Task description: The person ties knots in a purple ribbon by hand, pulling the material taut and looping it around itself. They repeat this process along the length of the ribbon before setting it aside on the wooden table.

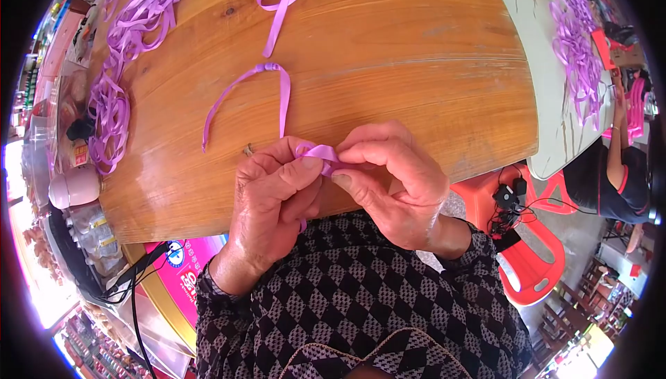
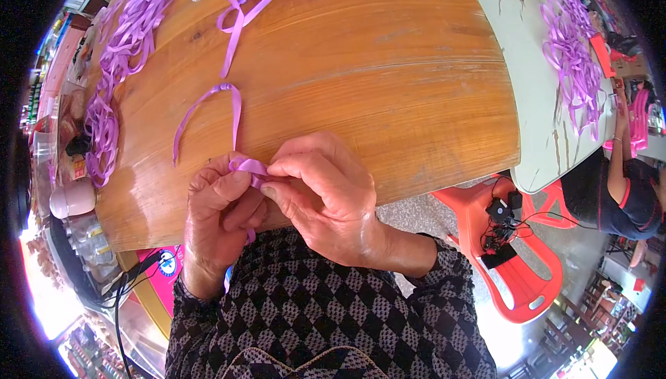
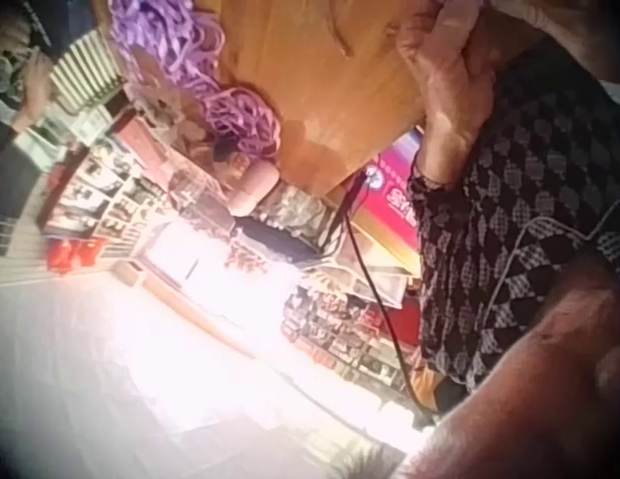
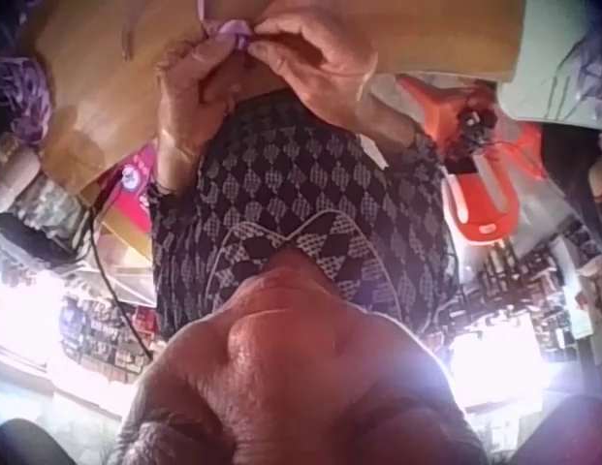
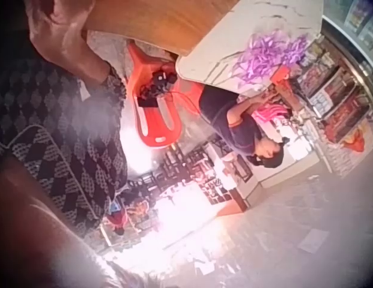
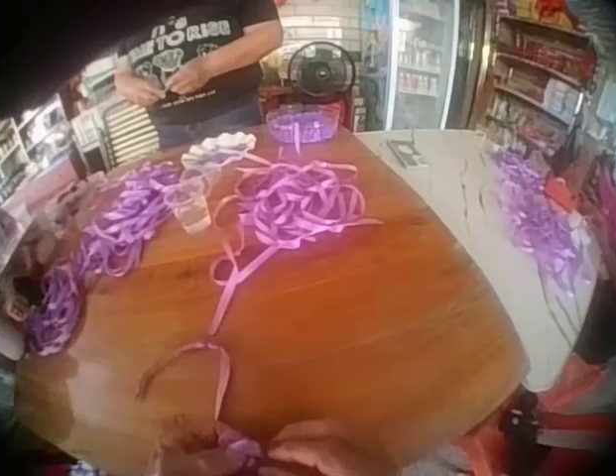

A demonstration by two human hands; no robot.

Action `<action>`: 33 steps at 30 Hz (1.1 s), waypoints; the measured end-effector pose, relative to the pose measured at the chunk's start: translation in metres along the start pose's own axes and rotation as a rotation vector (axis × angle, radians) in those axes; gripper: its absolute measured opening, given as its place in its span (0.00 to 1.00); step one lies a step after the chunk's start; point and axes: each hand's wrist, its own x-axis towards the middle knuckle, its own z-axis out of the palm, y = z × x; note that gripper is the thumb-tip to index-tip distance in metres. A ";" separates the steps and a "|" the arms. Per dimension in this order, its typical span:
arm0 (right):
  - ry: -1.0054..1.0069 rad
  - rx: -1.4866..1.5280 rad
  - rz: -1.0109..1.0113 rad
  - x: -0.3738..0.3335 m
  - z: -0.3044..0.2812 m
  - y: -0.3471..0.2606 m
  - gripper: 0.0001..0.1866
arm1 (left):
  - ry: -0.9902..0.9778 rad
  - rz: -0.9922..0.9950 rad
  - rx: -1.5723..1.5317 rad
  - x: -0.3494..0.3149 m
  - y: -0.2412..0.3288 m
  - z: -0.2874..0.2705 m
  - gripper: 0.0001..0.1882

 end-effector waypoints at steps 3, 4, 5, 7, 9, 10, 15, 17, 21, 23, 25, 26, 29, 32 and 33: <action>-0.010 -0.110 -0.055 -0.003 -0.001 0.002 0.11 | 0.006 -0.017 -0.017 0.002 -0.002 -0.001 0.06; 0.018 -0.134 -0.073 -0.004 -0.001 0.002 0.12 | -0.001 -0.024 -0.031 0.002 -0.003 -0.002 0.06; 0.045 -0.158 -0.091 -0.004 0.000 0.002 0.12 | 0.001 -0.025 -0.031 0.002 -0.003 -0.002 0.06; 0.053 -0.211 -0.153 0.000 -0.003 0.000 0.12 | 0.006 -0.020 -0.042 0.002 -0.002 0.001 0.06; 0.065 -0.267 -0.213 0.002 -0.004 0.000 0.12 | 0.014 -0.028 -0.044 0.002 -0.001 0.006 0.06; 0.061 -0.263 -0.213 0.002 -0.003 0.002 0.12 | 0.020 -0.037 -0.045 0.003 -0.001 0.008 0.06; 0.031 -0.215 -0.178 0.002 -0.005 0.005 0.11 | -0.001 -0.017 -0.037 0.005 -0.005 0.004 0.05; -0.003 -0.069 -0.046 0.001 -0.007 0.005 0.08 | -0.011 -0.012 -0.026 0.003 -0.004 0.002 0.06; -0.010 0.189 0.161 0.005 -0.011 0.002 0.06 | -0.103 0.119 0.147 -0.002 -0.001 0.009 0.15; -0.087 0.251 0.045 0.009 -0.015 0.004 0.06 | -0.154 0.198 0.213 -0.002 -0.001 0.010 0.19; -0.040 0.303 0.096 0.008 -0.014 0.001 0.06 | -0.273 0.148 0.187 0.000 0.002 0.007 0.22; 0.002 0.358 0.148 0.008 -0.014 -0.001 0.05 | -0.277 0.146 0.188 0.000 0.004 0.007 0.22; -0.043 0.338 0.188 0.007 -0.028 0.002 0.05 | -0.093 0.178 0.209 -0.005 0.013 0.007 0.22; -0.142 0.268 0.177 0.007 -0.035 0.002 0.05 | 0.170 0.287 0.258 -0.007 0.022 0.004 0.18; -0.142 0.271 0.179 0.009 -0.037 0.001 0.05 | 0.191 0.377 0.340 -0.009 0.022 0.001 0.17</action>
